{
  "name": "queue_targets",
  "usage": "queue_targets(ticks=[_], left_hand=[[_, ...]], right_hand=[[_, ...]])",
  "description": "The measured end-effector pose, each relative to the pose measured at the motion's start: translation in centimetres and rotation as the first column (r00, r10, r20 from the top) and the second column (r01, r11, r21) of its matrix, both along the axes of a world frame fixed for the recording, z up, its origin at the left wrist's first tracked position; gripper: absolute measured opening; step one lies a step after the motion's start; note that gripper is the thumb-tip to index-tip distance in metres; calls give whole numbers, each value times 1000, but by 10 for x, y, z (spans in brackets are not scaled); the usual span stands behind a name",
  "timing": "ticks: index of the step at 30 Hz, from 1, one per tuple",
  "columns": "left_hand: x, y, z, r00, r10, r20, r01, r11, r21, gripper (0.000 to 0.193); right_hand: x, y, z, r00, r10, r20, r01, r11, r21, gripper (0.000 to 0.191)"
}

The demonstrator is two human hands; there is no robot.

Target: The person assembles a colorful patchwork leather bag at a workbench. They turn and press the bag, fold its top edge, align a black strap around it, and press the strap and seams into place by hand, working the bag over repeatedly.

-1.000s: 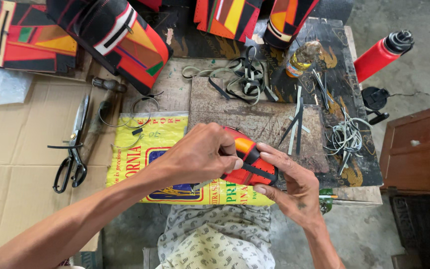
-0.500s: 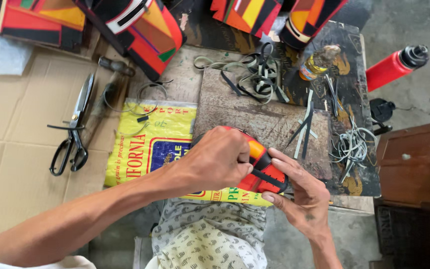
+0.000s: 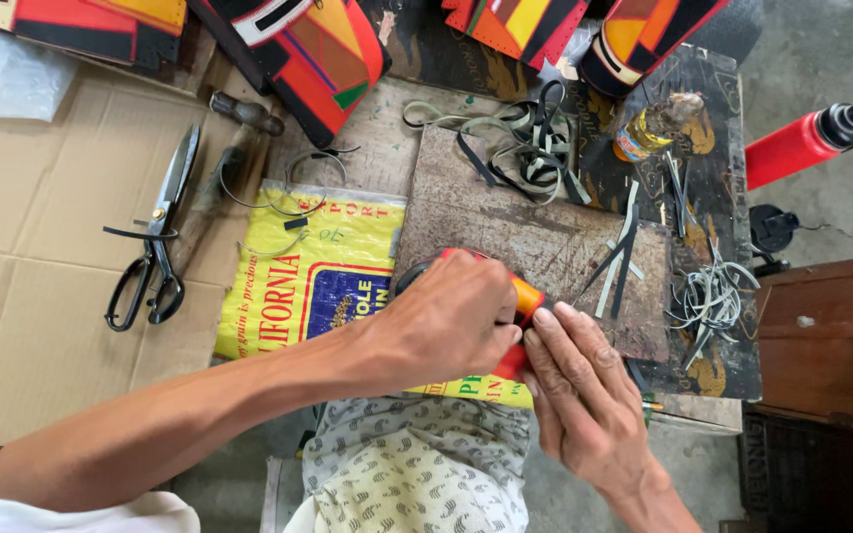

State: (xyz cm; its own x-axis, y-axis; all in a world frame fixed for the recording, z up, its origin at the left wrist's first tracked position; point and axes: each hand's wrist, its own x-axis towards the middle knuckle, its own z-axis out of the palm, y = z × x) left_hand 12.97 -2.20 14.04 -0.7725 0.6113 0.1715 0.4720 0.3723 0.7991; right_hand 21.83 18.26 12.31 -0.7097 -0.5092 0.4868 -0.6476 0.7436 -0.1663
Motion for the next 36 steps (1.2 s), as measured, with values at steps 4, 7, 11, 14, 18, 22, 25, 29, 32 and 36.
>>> queue_targets(ticks=[4,7,11,14,18,22,25,29,32,36], left_hand=[[4,-23,7,1000,-5,8,5,1000,24,21],[11,-39,14,999,53,-9,-54,996,-76,21],[22,-49,18,983,135,-127,-148,984,-99,16],[21,-53,17,972,233,3,-229,960,-162,20],[12,-59,13,987,154,41,-150,985,-87,22],[8,-62,11,983,141,121,-128,986,-108,24],[8,-61,11,982,148,120,-135,984,-115,24],[7,-63,12,984,144,109,-138,988,-66,25],[3,-64,13,982,126,143,-112,988,-104,26],[0,-62,14,966,152,210,-123,982,-144,28]], right_hand=[[1,4,-2,999,37,-26,-37,999,12,39],[2,5,-3,999,44,-19,-43,999,15,39],[-1,9,-2,998,51,-23,-50,998,38,40],[-1,12,-1,999,49,-20,-48,998,46,40],[-2,14,-1,998,65,-24,-64,997,47,40],[-2,16,-3,997,72,-29,-70,996,59,41],[-3,18,-2,997,79,-17,-78,995,62,42],[-4,19,-2,996,85,-7,-84,994,66,44],[-4,18,-2,995,94,-30,-92,993,80,44],[-5,17,-2,994,100,-35,-96,990,107,46]])
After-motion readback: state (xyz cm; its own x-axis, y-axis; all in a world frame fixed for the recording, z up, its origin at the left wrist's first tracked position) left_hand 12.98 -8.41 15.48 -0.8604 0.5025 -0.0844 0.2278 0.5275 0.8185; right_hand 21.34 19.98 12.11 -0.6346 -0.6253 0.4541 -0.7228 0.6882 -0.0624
